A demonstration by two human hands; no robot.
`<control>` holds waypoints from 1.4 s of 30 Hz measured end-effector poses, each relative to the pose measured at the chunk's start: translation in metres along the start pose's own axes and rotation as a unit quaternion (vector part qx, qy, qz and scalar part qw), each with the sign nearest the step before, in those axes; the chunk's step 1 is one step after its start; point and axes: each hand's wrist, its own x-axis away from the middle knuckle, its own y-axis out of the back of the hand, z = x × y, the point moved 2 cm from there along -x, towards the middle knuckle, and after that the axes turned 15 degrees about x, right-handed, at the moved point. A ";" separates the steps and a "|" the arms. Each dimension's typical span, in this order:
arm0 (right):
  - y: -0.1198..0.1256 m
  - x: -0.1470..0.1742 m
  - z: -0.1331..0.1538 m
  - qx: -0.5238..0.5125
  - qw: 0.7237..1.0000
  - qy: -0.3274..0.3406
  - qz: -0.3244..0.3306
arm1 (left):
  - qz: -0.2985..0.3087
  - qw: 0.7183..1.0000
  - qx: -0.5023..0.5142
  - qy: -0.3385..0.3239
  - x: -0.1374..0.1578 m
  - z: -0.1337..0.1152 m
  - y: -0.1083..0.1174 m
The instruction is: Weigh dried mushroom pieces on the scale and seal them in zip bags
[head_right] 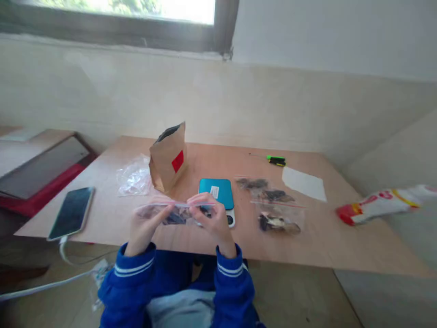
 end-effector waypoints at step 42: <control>0.009 0.004 0.044 0.421 0.891 0.127 -0.110 | -0.022 0.998 -0.029 -0.052 0.007 -0.006 -0.020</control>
